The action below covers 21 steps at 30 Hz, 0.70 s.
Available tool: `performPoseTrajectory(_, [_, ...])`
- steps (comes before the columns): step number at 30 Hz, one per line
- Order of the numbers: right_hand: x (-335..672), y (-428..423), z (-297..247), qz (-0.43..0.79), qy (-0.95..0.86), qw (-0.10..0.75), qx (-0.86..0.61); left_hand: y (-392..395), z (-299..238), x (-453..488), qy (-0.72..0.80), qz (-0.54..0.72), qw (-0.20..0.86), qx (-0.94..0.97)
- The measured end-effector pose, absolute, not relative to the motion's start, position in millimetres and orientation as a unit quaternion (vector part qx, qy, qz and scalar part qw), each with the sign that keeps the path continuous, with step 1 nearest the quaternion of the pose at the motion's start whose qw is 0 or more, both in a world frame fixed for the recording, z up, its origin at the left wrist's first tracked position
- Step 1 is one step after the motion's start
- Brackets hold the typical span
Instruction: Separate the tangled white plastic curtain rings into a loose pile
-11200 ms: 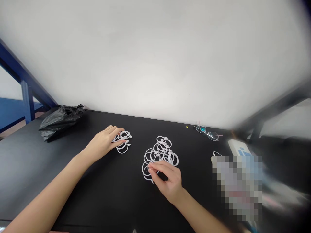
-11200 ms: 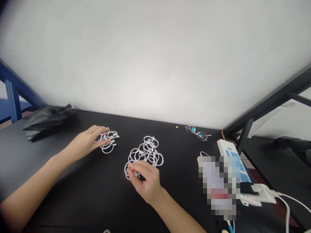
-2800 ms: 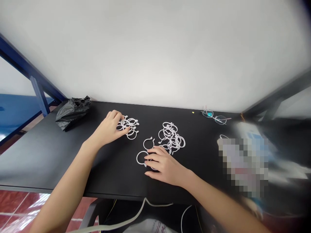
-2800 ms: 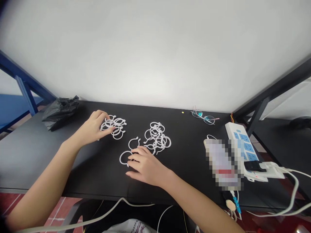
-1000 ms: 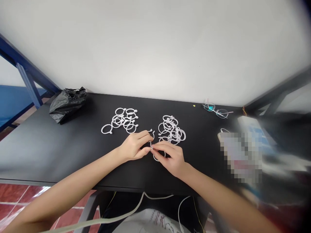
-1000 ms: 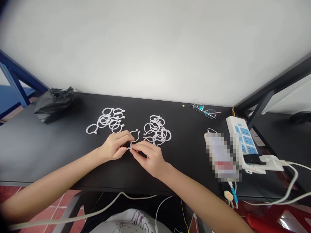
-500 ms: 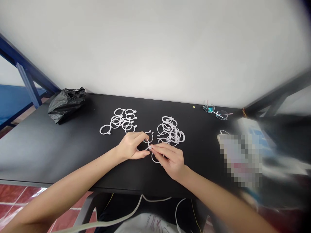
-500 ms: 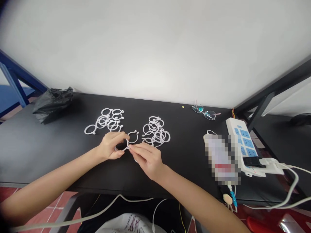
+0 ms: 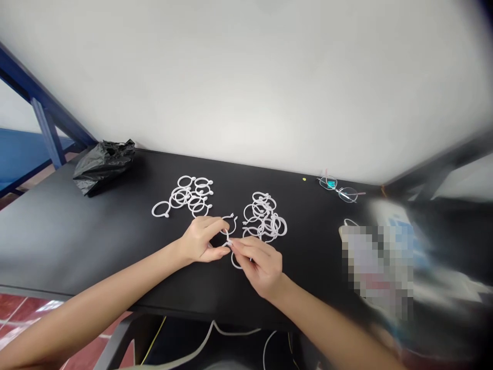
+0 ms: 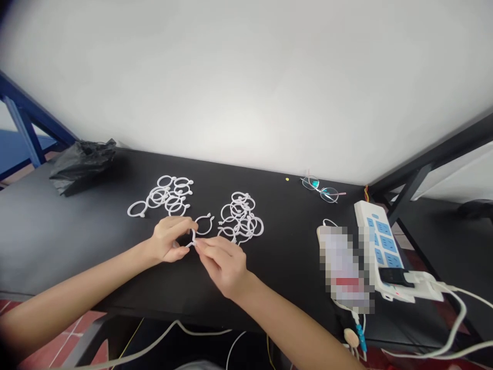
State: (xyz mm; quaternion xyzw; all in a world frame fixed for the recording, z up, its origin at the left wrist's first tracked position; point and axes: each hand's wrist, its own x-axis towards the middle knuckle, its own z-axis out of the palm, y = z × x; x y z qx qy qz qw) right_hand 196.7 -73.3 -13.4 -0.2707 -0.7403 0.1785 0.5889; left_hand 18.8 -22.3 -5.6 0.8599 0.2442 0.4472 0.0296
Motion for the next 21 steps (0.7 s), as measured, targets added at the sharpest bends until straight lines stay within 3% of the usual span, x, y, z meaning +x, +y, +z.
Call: performPoseTrajectory(21, [194.9,-74.2,-16.7,0.193,-0.736,0.586,-0.28,-26.2,-9.2,19.3,0.267,0.43,0.087,0.858])
